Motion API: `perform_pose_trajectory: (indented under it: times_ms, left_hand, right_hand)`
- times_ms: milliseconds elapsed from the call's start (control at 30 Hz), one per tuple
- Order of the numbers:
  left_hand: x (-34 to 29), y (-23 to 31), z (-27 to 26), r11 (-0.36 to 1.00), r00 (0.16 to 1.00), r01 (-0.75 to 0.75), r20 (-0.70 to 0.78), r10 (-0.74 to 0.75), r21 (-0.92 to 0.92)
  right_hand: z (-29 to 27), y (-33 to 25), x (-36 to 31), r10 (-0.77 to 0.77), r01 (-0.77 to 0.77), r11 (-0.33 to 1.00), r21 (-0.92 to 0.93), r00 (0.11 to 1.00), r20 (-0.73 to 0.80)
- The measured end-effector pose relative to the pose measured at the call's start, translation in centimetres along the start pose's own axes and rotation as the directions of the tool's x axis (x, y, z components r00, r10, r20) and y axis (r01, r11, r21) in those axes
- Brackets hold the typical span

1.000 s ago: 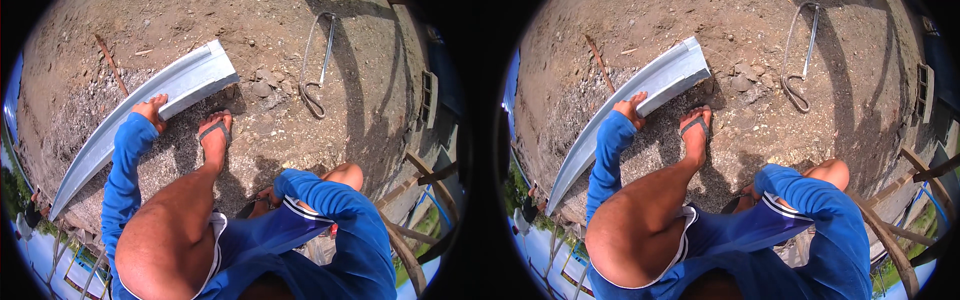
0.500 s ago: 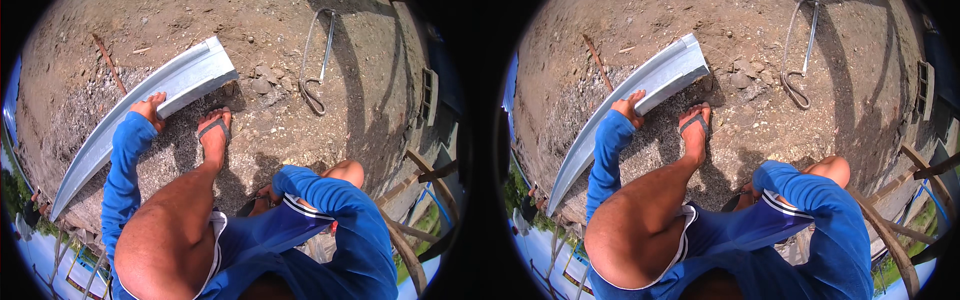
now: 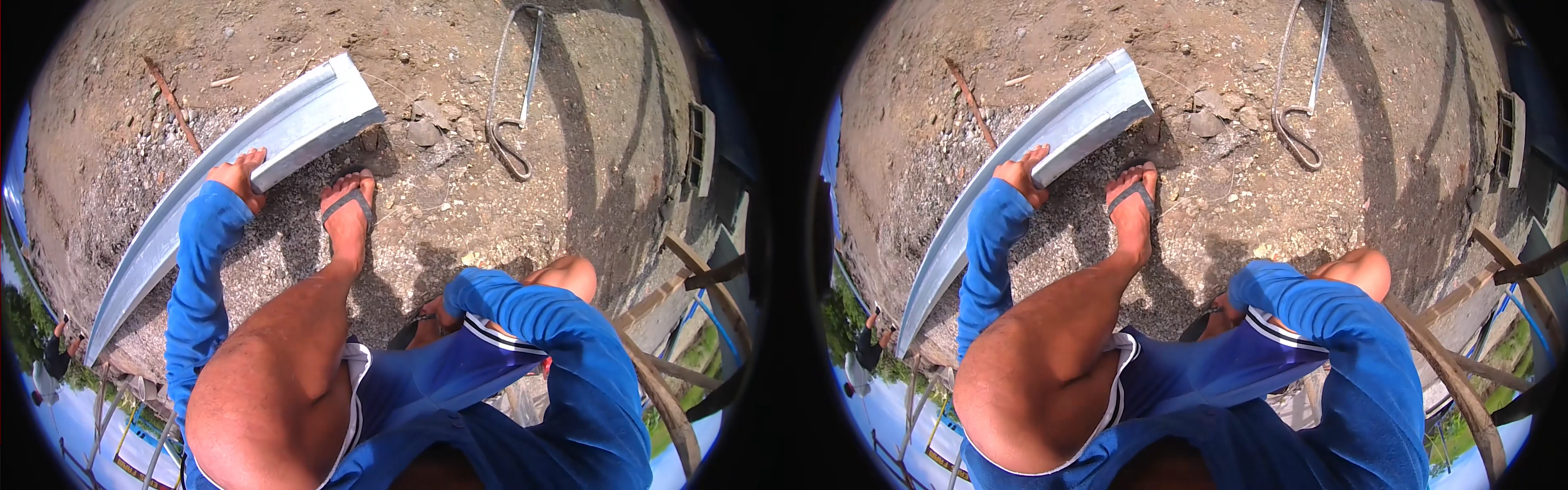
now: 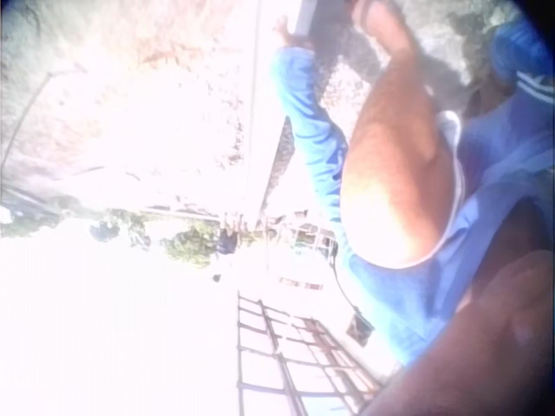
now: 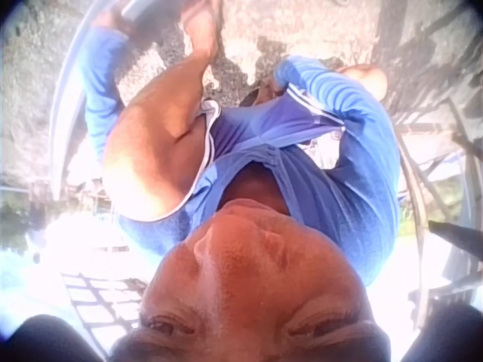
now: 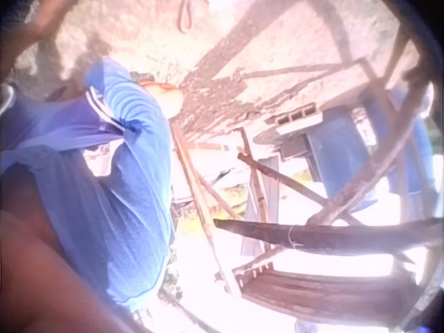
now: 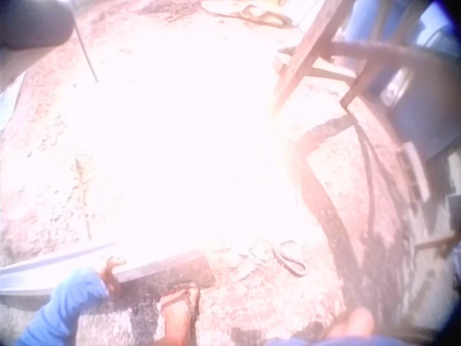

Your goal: Sawing a white metal gutter piece using a hacksaw.

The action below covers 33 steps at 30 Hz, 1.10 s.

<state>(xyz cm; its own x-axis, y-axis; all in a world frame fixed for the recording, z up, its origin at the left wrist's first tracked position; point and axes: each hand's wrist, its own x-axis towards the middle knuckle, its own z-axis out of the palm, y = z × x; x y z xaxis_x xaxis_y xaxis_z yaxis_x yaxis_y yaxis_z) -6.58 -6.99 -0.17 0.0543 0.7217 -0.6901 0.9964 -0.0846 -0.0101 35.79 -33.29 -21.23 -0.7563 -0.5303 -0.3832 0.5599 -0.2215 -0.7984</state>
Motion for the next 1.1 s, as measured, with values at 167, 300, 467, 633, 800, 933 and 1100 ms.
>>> perform_pose_trajectory:
  times_ms: [167,300,467,633,800,933,1100]
  left_hand:
    - [0.9,1.3,-0.5,1.000,1.000,-0.023,-0.010,0.023,0.007]
    - [-1.6,-1.3,0.5,0.998,1.000,0.027,0.000,-0.027,0.048]
    - [2.4,2.3,-0.1,0.997,0.997,-0.073,-0.034,0.072,-0.023]
    - [-0.7,-0.2,0.2,1.000,1.000,0.014,-0.007,-0.014,0.016]
    - [-0.5,-0.4,1.0,1.000,1.000,0.006,-0.019,-0.006,-0.001]
    - [0.2,0.4,1.2,1.000,0.999,-0.006,-0.043,0.008,0.024]
    - [-0.7,-0.6,1.6,1.000,1.000,0.017,-0.018,-0.017,0.016]
  right_hand:
    - [2.1,4.4,-1.0,-0.088,0.117,0.964,0.237,0.988,-0.130]
    - [-3.0,-8.1,-2.7,0.215,-0.195,0.974,-0.118,0.956,0.201]
    - [4.0,7.2,-1.6,-0.209,0.289,0.928,0.235,0.926,-0.314]
    - [-0.9,-2.8,-1.4,0.156,-0.159,0.987,0.014,0.980,0.121]
    - [-2.0,-3.0,-2.6,-0.046,0.026,0.989,0.146,0.990,0.134]
    - [-0.4,-0.9,-1.2,0.036,-0.046,0.997,0.060,0.986,0.161]
    - [-2.0,-5.3,-3.0,0.079,-0.098,0.982,0.164,0.990,0.119]
